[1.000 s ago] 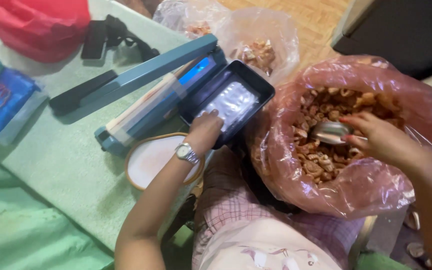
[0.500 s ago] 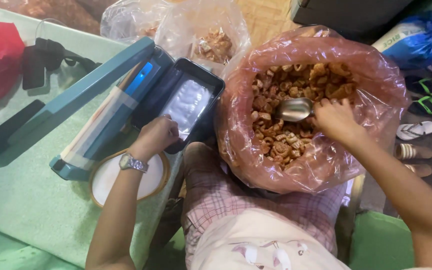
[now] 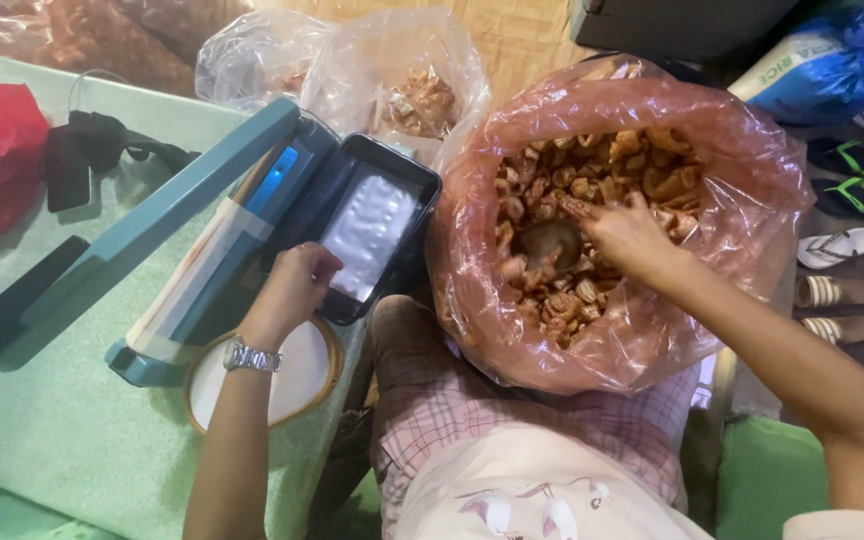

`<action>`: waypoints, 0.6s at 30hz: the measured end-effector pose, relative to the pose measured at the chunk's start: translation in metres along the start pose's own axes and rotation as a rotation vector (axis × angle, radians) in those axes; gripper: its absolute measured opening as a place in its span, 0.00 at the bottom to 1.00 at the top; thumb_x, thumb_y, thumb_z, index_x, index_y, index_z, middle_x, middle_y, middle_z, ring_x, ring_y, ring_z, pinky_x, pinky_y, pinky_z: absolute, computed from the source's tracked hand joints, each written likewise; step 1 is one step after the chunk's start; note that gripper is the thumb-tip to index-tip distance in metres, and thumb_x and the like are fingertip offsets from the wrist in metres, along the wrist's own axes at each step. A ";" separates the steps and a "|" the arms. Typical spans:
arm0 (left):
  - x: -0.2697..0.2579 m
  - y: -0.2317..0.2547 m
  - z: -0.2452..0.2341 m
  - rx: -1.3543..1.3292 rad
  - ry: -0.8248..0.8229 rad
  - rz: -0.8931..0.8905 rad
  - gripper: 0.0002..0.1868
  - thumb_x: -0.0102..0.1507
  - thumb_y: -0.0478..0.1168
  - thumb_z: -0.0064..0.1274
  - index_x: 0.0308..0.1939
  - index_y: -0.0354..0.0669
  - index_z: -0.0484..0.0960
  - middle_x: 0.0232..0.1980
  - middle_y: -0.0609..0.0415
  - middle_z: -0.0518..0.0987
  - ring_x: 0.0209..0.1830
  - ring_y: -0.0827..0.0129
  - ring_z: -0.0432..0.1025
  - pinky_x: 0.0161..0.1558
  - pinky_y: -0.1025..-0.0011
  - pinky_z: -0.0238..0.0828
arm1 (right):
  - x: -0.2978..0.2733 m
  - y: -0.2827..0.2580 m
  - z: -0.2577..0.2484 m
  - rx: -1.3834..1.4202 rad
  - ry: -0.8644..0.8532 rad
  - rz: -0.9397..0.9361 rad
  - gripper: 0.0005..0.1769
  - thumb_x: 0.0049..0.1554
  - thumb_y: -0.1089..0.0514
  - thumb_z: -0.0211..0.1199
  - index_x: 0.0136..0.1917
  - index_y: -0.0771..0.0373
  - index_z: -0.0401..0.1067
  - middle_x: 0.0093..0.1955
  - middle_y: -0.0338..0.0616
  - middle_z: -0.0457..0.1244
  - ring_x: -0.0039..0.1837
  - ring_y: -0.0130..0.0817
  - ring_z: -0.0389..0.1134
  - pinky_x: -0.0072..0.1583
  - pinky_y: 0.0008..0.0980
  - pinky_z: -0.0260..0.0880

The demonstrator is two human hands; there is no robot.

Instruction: Packaging snacks into plastic bags and sealing them with a heat sealer

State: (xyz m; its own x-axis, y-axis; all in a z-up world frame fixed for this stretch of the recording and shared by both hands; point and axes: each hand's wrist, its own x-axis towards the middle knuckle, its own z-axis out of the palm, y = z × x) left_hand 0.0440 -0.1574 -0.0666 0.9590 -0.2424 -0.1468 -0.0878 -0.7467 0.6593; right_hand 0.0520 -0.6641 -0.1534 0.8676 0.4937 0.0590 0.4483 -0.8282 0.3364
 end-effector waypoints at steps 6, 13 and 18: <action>-0.012 0.016 -0.010 0.096 0.070 -0.050 0.11 0.57 0.29 0.49 0.41 0.45 0.81 0.35 0.46 0.81 0.38 0.46 0.76 0.39 0.54 0.72 | 0.005 -0.005 -0.010 -0.055 0.024 -0.039 0.08 0.51 0.51 0.57 0.46 0.45 0.74 0.40 0.29 0.64 0.47 0.29 0.66 0.60 0.42 0.56; -0.015 0.035 -0.016 -0.170 0.195 -0.047 0.16 0.59 0.26 0.50 0.51 0.40 0.76 0.34 0.42 0.81 0.34 0.56 0.77 0.39 0.62 0.75 | 0.011 0.017 0.001 0.144 -0.045 -0.094 0.11 0.47 0.48 0.61 0.46 0.42 0.72 0.42 0.30 0.65 0.50 0.31 0.68 0.65 0.47 0.53; -0.012 0.016 -0.015 -0.441 0.198 -0.039 0.19 0.57 0.25 0.54 0.53 0.36 0.76 0.38 0.44 0.81 0.37 0.63 0.77 0.42 0.67 0.76 | 0.009 0.005 0.005 0.192 -0.053 -0.082 0.15 0.45 0.45 0.64 0.48 0.42 0.71 0.43 0.30 0.64 0.49 0.34 0.68 0.64 0.50 0.53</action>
State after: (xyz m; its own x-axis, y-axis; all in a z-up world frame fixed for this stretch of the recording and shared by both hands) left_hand 0.0352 -0.1575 -0.0431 0.9959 -0.0649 -0.0627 0.0308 -0.4085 0.9122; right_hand 0.0628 -0.6653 -0.1561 0.8346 0.5508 -0.0118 0.5459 -0.8239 0.1524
